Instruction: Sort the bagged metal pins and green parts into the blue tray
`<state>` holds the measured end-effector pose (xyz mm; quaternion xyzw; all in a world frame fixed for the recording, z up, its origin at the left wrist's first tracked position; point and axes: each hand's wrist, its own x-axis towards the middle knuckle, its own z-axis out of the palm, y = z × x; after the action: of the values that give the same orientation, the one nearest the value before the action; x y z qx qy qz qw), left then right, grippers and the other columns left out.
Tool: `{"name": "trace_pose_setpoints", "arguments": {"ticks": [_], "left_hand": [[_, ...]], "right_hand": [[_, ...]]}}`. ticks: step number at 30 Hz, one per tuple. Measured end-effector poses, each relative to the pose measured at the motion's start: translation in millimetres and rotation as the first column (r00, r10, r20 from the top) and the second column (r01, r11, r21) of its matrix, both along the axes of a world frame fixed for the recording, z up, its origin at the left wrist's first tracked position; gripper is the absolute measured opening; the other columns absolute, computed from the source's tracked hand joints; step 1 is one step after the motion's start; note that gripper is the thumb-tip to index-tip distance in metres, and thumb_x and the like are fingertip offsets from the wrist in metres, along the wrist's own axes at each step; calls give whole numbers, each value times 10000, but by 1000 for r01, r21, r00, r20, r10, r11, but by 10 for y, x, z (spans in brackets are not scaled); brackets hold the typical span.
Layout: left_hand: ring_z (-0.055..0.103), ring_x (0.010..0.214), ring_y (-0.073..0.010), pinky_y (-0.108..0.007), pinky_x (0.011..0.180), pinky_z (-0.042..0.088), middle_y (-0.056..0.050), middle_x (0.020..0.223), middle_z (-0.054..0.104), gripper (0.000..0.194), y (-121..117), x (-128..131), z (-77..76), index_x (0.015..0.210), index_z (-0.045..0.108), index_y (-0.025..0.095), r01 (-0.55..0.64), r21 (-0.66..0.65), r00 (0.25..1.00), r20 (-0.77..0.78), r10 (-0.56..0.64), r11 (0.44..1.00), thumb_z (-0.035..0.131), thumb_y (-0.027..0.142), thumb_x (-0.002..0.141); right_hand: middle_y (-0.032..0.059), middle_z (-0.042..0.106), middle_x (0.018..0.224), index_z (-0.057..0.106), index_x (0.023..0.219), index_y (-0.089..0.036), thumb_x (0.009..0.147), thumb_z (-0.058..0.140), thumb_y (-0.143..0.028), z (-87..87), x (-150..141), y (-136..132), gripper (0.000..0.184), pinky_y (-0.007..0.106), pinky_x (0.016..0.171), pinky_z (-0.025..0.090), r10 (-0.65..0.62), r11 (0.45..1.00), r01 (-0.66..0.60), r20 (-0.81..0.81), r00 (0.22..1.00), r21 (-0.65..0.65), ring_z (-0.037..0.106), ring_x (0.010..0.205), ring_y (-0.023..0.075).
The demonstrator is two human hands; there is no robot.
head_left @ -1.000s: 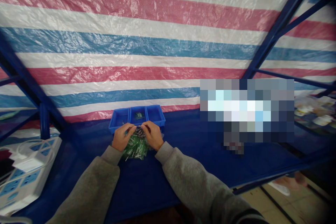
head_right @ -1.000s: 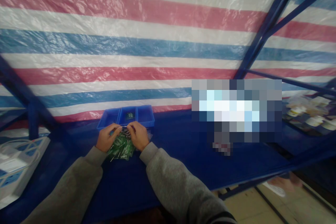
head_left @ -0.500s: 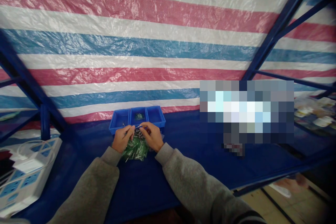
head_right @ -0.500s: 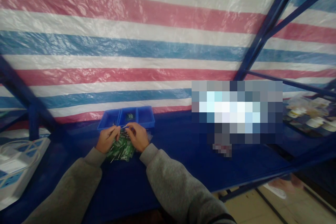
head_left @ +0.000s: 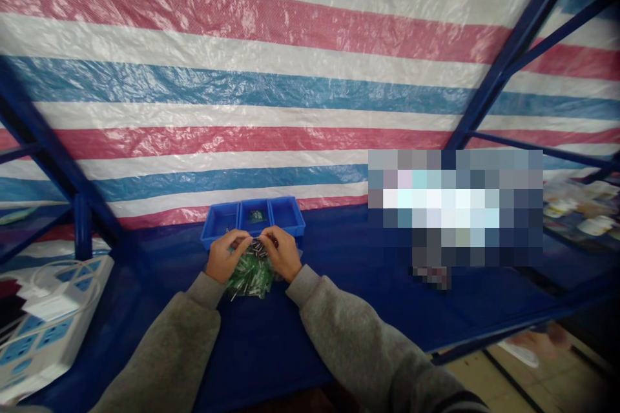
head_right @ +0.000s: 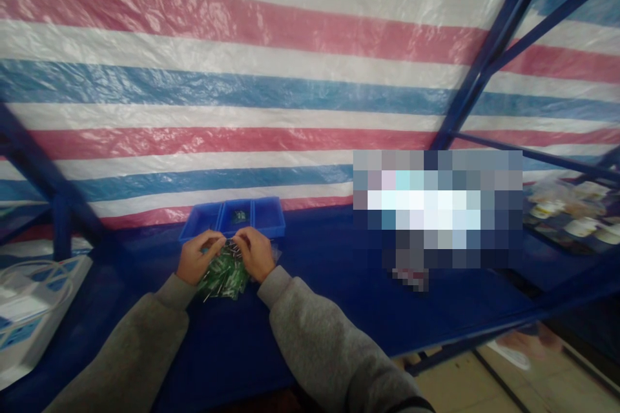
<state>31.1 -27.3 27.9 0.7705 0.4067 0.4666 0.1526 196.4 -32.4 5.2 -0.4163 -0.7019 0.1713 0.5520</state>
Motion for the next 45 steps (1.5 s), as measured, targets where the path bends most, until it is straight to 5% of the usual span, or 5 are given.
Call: {"name": "trace_pose_setpoints", "arguments": {"ticks": [19,26,38,45], "left_hand": [[509,493,-92,-216,590,400,34,483,534,356,-27,-20,29,544,537,167,-134,59,989,-51,137,989,495,323,862],[540,515,-94,-219,589,443,19,666,628,174,11,-11,-19,795,631,174,-99,82,995,37,96,992,570,336,817],[522,519,-97,-216,578,407,26,566,571,231,20,-37,-49,716,611,173,-168,181,974,-120,191,969,513,329,856],[566,566,-109,-227,613,446,8,648,641,203,27,-42,-64,734,649,181,-141,121,988,-48,147,983,569,348,818]], "right_hand": [[13,607,771,622,852,-188,880,507,-275,11,-2,-23,147,232,650,415,58,997,-59,22,998,51,528,659,124],[30,597,756,612,821,-173,910,442,-298,16,11,-16,230,239,669,414,20,998,-23,48,999,63,539,702,137],[7,599,764,618,914,-191,863,537,-315,-2,-17,-36,156,221,615,423,104,994,-105,41,994,22,527,633,118],[24,612,755,628,809,-188,902,462,-286,-9,-12,-10,213,244,685,422,26,998,-30,60,998,59,552,707,140]]}}
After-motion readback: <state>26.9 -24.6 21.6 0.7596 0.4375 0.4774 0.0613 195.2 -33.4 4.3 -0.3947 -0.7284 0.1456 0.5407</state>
